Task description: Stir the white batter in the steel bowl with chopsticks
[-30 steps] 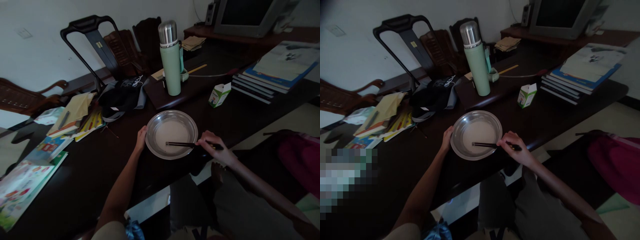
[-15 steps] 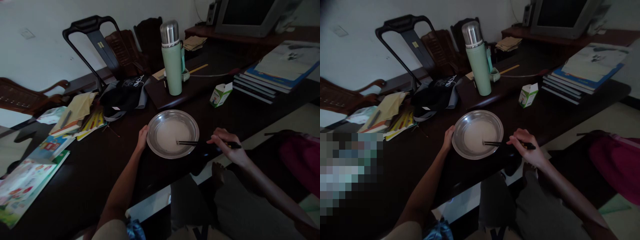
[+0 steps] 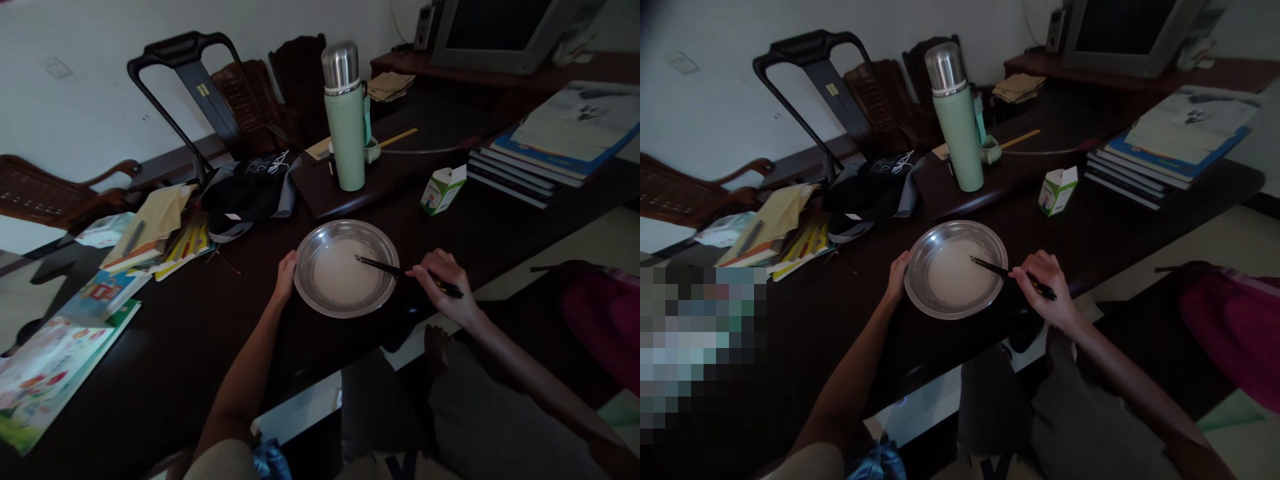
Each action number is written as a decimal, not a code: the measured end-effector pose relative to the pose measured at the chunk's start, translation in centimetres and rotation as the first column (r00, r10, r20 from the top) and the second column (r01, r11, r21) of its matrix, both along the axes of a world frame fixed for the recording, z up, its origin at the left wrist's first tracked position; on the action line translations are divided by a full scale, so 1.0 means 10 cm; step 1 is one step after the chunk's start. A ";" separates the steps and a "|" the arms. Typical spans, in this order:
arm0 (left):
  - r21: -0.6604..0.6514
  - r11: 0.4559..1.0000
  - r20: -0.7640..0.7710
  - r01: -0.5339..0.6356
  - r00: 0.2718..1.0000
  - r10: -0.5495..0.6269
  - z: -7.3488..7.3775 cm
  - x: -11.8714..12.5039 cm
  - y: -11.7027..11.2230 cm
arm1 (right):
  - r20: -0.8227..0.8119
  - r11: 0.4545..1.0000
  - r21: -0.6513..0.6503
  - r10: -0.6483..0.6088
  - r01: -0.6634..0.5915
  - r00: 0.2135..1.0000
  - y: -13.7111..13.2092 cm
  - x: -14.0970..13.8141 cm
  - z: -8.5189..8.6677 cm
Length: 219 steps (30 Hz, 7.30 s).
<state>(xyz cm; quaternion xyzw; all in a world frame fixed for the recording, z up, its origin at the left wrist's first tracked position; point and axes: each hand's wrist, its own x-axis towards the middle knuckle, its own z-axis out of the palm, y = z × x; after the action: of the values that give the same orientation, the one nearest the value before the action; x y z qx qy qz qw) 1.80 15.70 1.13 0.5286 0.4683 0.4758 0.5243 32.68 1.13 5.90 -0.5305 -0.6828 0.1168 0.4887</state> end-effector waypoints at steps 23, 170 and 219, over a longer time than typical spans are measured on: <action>-0.011 1.000 0.022 -0.006 1.000 0.006 0.01 -0.01 -0.01 | -0.115 0.972 -0.174 0.140 -0.159 0.983 -0.08 -0.17 -0.01; -0.017 1.000 0.018 -0.007 1.000 0.007 0.00 0.00 0.00 | -0.032 0.993 -0.082 0.076 -0.079 0.997 0.05 -0.21 -0.11; -0.017 1.000 -0.006 -0.024 1.000 0.024 0.03 0.00 -0.02 | -0.035 0.995 -0.098 0.024 -0.027 0.999 0.07 -0.10 -0.08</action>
<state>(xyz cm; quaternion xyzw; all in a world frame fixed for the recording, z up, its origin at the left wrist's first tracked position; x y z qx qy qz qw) 1.81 15.50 1.40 0.5197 0.4801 0.4767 0.5217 31.68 1.86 5.10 -0.5430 -0.6745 0.1654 0.4721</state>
